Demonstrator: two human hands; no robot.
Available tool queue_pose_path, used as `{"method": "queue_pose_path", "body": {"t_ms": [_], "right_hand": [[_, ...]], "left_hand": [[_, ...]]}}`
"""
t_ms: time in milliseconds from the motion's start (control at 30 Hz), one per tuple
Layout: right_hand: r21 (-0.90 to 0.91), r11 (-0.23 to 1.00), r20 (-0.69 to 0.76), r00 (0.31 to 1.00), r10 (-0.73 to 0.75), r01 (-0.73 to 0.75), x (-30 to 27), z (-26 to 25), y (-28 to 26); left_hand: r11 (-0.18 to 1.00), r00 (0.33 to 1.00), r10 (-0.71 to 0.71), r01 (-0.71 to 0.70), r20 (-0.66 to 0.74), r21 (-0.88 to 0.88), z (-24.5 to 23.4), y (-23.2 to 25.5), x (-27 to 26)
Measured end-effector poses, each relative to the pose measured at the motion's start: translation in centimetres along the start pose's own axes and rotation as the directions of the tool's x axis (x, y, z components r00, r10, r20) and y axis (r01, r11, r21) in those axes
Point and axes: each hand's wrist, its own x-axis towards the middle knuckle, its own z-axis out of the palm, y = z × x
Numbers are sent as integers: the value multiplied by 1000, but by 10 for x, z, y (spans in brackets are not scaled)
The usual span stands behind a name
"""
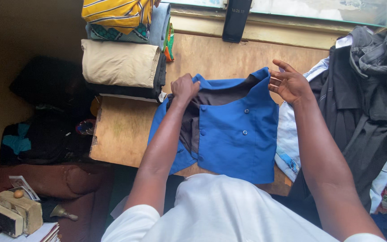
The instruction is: The person buttons a blue vest, smooths it out on a wooden surface, folds it in half, and then rolls it into a compact bundle.
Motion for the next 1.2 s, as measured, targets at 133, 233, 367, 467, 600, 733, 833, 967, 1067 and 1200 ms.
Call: {"method": "queue_pose_path", "body": {"t_ms": [133, 233, 367, 467, 600, 733, 833, 967, 1067, 1200], "right_hand": [[-42, 978, -222, 956, 192, -206, 24, -2, 12], [-356, 865, -387, 898, 209, -355, 33, -5, 25], [-181, 981, -141, 989, 44, -70, 39, -10, 27], [48, 998, -113, 993, -44, 49, 45, -2, 20], [195, 972, -142, 984, -104, 131, 60, -5, 12], [-298, 953, -295, 945, -145, 53, 73, -3, 24], [-970, 238, -139, 711, -689, 41, 55, 24, 42], [-979, -97, 186, 592, -784, 179, 0, 65, 60], [-969, -176, 247, 625, -740, 175, -35, 92, 82], [-968, -153, 250, 688, -681, 200, -85, 109, 119]], "left_hand": [[974, 994, -106, 108, 22, -198, -18, -10, 22], [810, 973, -199, 231, 117, -540, -28, -16, 30], [344, 966, -69, 257, 248, -903, -17, -21, 49], [4, 945, 18, 325, 325, -946, -8, -29, 65], [-226, 956, 128, 289, 265, -930, 3, -27, 83], [419, 997, 48, 40, 66, -907, 0, -10, 78], [931, 898, 119, -249, -424, -266, -21, 5, 47], [923, 896, 158, -284, -415, -261, -44, 27, -5], [898, 897, 199, -328, -395, -292, -52, 36, -56], [886, 892, 202, -342, -404, -313, -52, 32, -127]]}}
